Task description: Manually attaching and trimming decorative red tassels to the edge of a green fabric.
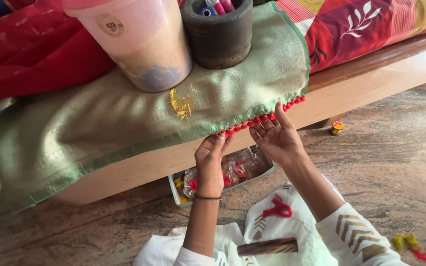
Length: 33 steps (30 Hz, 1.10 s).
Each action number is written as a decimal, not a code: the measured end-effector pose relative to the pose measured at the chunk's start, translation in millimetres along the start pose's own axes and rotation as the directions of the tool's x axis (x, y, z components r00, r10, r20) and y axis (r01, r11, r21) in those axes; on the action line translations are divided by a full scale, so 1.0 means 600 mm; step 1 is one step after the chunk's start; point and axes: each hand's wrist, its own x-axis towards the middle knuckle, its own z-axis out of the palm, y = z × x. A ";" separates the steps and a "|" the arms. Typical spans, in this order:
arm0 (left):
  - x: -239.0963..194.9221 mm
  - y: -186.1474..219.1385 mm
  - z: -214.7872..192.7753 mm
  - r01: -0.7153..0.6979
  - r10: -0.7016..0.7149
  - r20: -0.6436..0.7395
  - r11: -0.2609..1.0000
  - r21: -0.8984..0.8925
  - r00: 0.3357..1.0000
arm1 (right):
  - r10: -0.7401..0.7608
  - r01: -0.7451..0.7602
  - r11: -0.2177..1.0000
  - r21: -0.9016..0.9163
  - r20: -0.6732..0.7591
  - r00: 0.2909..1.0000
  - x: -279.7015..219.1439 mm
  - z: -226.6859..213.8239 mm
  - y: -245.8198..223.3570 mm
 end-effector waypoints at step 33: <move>-0.008 -0.079 0.058 0.031 -0.058 -0.082 0.954 -0.300 0.995 | 0.478 0.451 -0.652 -0.609 0.131 0.868 -0.210 -0.366 -0.031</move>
